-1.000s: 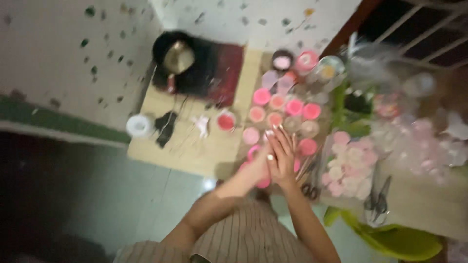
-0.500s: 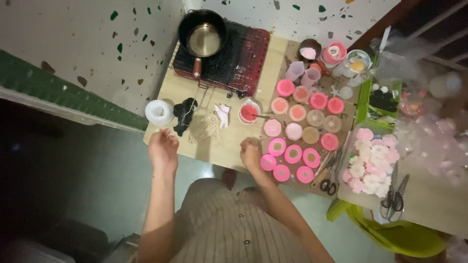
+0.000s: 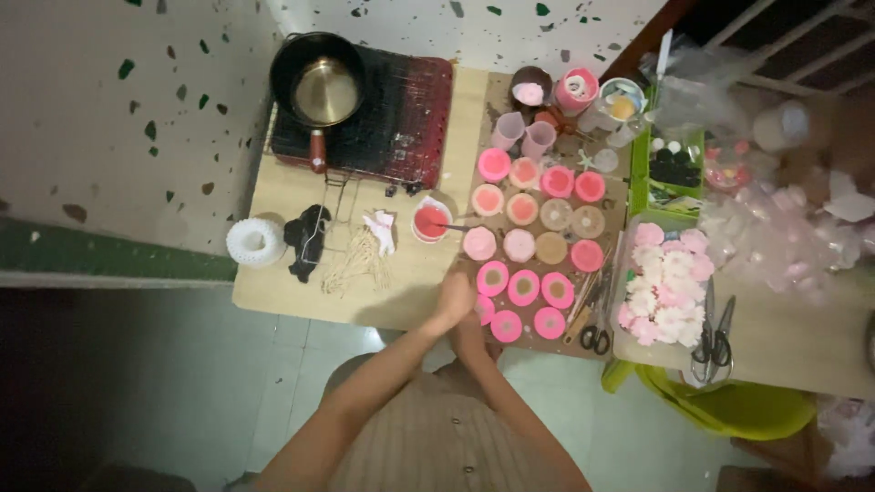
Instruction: Shaping and preparing decorative flower-shaped candles on a workbench using molds and heat.
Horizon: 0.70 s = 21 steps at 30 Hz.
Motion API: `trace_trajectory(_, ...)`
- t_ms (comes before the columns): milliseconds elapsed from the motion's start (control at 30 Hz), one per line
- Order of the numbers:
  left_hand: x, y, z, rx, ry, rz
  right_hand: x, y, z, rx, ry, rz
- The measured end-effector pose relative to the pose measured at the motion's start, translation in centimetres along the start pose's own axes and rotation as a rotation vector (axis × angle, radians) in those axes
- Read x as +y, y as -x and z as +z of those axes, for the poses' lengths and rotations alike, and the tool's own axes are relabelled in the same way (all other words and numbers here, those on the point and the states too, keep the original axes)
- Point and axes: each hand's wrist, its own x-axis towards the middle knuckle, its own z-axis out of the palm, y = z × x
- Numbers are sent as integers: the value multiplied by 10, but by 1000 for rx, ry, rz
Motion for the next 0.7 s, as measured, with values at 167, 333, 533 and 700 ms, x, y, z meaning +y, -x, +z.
trace_trajectory(167,-2,-52,18,405,-132,-131,-98,29,-175,-47,-124,516)
trace_trajectory(333,-6,-66,25,424,-207,-112,-68,96,-216,92,-68,693)
trace_trajectory(533,-6,-82,43,443,173,-215,-55,95,-234,128,-212,1020)
trace_trajectory(700,-4,-73,57,557,322,-273,-67,21,-263,265,-291,733)
